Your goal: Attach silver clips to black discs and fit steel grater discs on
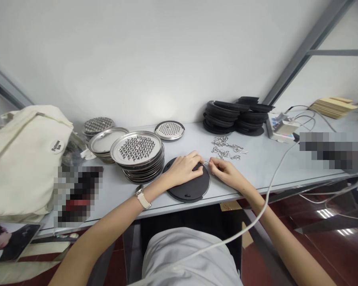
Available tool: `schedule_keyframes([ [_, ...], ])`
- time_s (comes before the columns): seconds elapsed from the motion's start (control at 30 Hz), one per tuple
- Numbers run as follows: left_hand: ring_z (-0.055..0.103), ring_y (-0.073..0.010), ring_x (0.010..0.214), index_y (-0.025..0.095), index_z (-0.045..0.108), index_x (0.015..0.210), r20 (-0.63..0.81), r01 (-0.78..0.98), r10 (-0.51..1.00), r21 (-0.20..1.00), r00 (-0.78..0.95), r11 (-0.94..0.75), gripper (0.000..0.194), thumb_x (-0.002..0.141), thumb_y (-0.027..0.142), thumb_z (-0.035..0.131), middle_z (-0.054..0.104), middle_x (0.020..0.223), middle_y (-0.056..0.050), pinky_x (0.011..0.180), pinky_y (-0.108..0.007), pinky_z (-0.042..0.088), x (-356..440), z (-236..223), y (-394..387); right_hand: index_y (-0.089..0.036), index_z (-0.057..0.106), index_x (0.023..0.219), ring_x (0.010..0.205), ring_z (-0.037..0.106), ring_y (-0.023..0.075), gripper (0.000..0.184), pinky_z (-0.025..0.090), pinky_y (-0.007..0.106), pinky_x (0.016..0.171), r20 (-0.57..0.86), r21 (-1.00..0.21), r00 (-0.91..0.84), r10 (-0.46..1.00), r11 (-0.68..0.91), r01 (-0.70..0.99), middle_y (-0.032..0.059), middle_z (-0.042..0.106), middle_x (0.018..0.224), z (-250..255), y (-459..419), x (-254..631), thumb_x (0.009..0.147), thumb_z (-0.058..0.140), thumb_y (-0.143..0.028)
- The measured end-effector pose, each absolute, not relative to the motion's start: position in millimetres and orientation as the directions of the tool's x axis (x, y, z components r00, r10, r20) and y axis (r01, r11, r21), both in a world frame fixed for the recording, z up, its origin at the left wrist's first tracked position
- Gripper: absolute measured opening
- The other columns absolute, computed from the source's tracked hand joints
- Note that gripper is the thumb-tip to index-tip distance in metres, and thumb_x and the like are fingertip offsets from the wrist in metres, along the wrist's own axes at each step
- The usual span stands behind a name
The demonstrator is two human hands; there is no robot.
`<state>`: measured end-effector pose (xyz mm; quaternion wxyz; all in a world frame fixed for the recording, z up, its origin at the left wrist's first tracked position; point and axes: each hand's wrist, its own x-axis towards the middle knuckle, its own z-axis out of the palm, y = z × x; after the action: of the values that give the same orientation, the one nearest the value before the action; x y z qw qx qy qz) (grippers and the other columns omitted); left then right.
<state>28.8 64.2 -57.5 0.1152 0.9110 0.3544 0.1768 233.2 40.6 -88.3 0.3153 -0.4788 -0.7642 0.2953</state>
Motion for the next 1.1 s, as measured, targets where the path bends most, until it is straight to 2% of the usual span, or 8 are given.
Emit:
schedule_keyframes([
  [0.2, 0.058, -0.0143, 0.074, 0.021, 0.048, 0.109, 0.270, 0.566, 0.697, 0.427, 0.664, -0.705, 0.028, 0.084, 0.030, 0.055, 0.058, 0.086, 0.003, 0.065, -0.025, 0.042, 30.2, -59.1, 63.1, -0.020, 0.043, 0.070, 0.059, 0.040, 0.0130, 0.035, 0.033, 0.025, 0.056, 0.195, -0.744, -0.365, 0.910, 0.380, 0.550, -0.0026, 0.041, 0.062, -86.4, 40.2, 229.5, 0.097, 0.038, -0.041],
  [0.37, 0.057, -0.0140, 0.073, 0.022, 0.047, 0.106, 0.259, 0.550, 0.682, 0.431, 0.684, -0.715, 0.025, 0.084, 0.031, 0.054, 0.057, 0.085, 0.003, 0.061, -0.026, 0.040, 30.7, -57.5, 61.2, -0.019, 0.051, 0.077, 0.064, 0.045, 0.0147, 0.035, 0.037, 0.027, 0.061, 0.174, -0.732, -0.430, 0.886, 0.409, 0.545, 0.0003, 0.051, 0.069, -85.3, 40.4, 230.4, 0.098, 0.036, -0.042],
  [0.63, 0.059, -0.0151, 0.078, 0.021, 0.050, 0.108, 0.236, 0.593, 0.706, 0.405, 0.667, -0.696, 0.028, 0.085, 0.035, 0.055, 0.060, 0.090, 0.002, 0.063, -0.026, 0.041, 31.4, -58.4, 61.4, -0.018, 0.046, 0.068, 0.060, 0.039, 0.0130, 0.036, 0.033, 0.026, 0.056, 0.171, -0.743, -0.427, 0.888, 0.401, 0.535, -0.0012, 0.044, 0.063, -87.2, 41.1, 231.7, 0.095, 0.039, -0.040],
  [0.83, 0.059, -0.0154, 0.076, 0.021, 0.054, 0.098, 0.257, 0.612, 0.694, 0.335, 0.672, -0.717, 0.021, 0.087, 0.039, 0.053, 0.059, 0.098, 0.000, 0.060, -0.027, 0.039, 30.9, -59.7, 61.0, -0.019, 0.044, 0.068, 0.060, 0.039, 0.0131, 0.033, 0.034, 0.026, 0.057, 0.177, -0.732, -0.425, 0.888, 0.407, 0.546, -0.0012, 0.043, 0.064, -87.0, 40.9, 231.6, 0.095, 0.038, -0.037],
  [1.1, 0.057, -0.0142, 0.073, 0.020, 0.054, 0.094, 0.229, 0.592, 0.673, 0.334, 0.703, -0.733, 0.017, 0.089, 0.036, 0.050, 0.057, 0.096, -0.001, 0.060, -0.027, 0.039, 30.1, -56.1, 60.8, -0.019, 0.043, 0.068, 0.060, 0.039, 0.0134, 0.034, 0.033, 0.026, 0.058, 0.173, -0.735, -0.424, 0.889, 0.403, 0.545, -0.0015, 0.043, 0.064, -88.7, 41.5, 231.3, 0.095, 0.038, -0.039],
])
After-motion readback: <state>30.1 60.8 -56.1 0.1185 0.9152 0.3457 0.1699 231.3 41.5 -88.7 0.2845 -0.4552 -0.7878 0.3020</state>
